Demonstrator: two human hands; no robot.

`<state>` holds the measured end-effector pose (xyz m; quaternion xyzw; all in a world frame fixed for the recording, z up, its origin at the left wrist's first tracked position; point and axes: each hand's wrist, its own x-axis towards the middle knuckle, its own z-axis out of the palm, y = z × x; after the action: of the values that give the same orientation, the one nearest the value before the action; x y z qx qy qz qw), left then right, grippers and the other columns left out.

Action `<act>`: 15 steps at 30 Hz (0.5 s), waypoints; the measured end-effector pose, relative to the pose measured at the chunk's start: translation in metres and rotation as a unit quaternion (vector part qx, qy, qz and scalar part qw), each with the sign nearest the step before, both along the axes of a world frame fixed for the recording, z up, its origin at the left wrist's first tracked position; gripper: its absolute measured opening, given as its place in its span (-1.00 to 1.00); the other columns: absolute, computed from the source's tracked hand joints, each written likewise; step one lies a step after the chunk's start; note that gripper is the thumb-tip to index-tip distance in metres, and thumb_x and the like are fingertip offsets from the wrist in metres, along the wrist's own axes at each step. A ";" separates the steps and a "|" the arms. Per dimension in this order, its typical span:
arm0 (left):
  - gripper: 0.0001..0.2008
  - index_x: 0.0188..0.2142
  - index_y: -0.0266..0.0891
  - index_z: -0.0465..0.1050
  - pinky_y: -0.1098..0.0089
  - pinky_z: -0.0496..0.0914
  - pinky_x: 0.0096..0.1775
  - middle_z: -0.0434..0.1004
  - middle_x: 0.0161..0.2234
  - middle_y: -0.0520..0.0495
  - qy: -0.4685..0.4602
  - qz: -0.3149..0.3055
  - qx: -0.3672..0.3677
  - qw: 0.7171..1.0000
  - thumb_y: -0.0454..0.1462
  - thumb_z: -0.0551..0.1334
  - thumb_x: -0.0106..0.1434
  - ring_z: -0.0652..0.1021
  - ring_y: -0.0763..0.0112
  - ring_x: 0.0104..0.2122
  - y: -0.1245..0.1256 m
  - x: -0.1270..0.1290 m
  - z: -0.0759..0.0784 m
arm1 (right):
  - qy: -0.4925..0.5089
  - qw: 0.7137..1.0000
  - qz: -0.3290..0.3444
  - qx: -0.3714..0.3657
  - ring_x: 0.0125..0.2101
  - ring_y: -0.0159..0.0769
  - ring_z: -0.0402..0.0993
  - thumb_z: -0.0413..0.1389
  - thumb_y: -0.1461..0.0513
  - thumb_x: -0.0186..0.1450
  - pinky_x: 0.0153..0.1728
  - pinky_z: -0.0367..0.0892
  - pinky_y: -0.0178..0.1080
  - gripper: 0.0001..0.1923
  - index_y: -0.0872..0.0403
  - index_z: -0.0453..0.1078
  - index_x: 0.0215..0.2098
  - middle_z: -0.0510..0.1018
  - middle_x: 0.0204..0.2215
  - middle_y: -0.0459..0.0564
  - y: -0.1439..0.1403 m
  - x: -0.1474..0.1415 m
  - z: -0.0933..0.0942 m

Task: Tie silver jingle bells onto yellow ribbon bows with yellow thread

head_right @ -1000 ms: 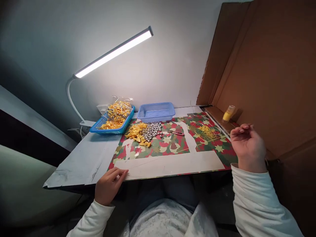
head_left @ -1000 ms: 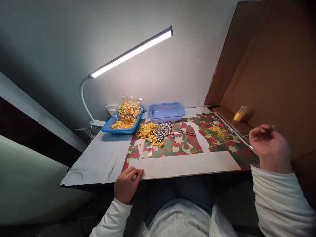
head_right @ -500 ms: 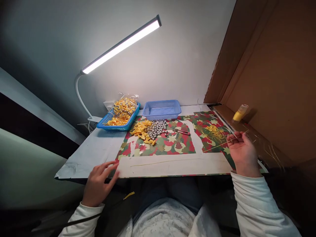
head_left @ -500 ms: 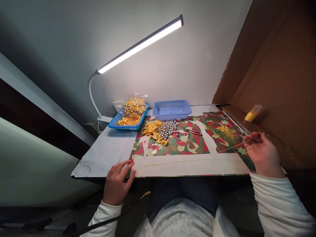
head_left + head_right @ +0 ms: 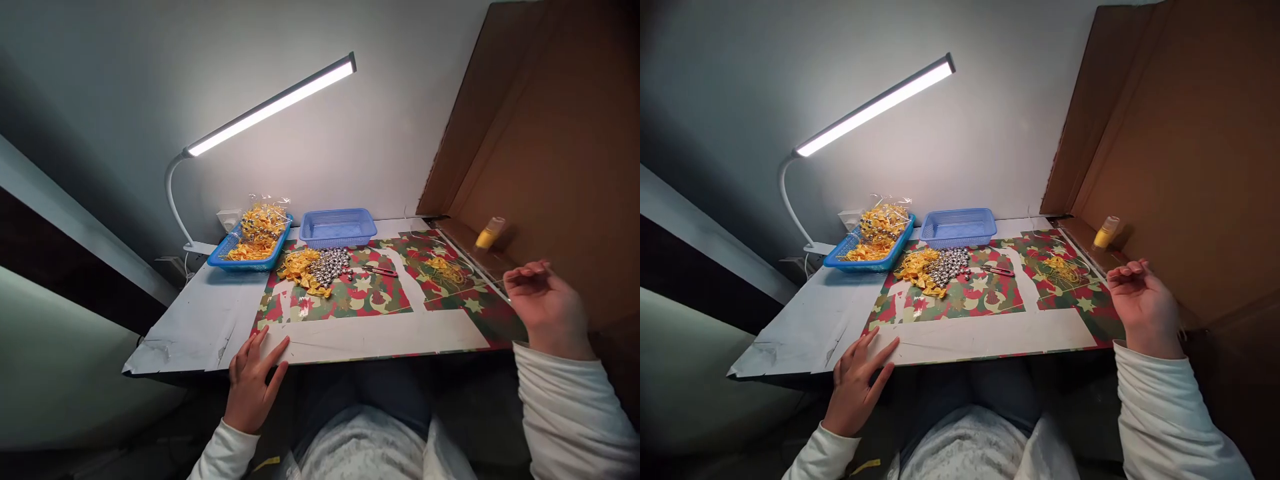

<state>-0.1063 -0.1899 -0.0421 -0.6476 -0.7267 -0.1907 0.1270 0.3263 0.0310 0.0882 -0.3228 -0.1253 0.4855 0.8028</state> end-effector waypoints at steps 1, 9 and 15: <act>-0.64 0.07 0.07 0.45 0.07 0.19 0.03 0.27 0.20 -0.16 -0.001 0.007 0.001 1.000 -0.13 0.11 0.31 0.29 -0.02 0.13 0.000 0.003 0.000 | 0.017 1.000 0.004 0.020 -0.71 -0.60 0.22 -0.14 0.50 0.24 -0.64 0.31 -0.47 -0.62 0.13 0.27 -0.65 0.19 -0.64 -0.19 -0.002 0.002 0.001; -0.64 0.05 -0.21 0.41 -0.04 0.21 0.07 0.28 0.15 -0.30 -0.058 -0.030 0.078 0.995 -0.19 0.12 0.29 0.29 -0.06 0.13 0.020 0.018 0.015 | -0.051 0.979 0.154 0.128 -0.73 -0.58 0.12 -0.13 0.41 0.32 -0.70 0.25 -0.49 -0.69 0.12 0.25 -0.55 0.17 -0.66 -0.22 -0.015 -0.017 0.046; -0.60 0.12 -0.09 0.24 0.07 0.21 0.14 0.29 0.16 -0.19 -0.263 -0.238 0.056 0.933 -0.21 0.17 0.29 0.30 0.12 0.18 0.075 0.061 0.081 | -0.214 0.891 0.323 0.236 -0.70 -0.60 0.04 -0.20 0.37 0.43 -0.72 0.03 -0.50 -0.63 0.10 0.20 -0.53 0.13 -0.63 -0.22 -0.024 -0.073 0.147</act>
<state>-0.0449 -0.1145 0.0389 -0.7202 -0.5466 -0.4193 -0.0819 0.2537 0.0070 0.2347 -0.1620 -0.5019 0.5931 0.6083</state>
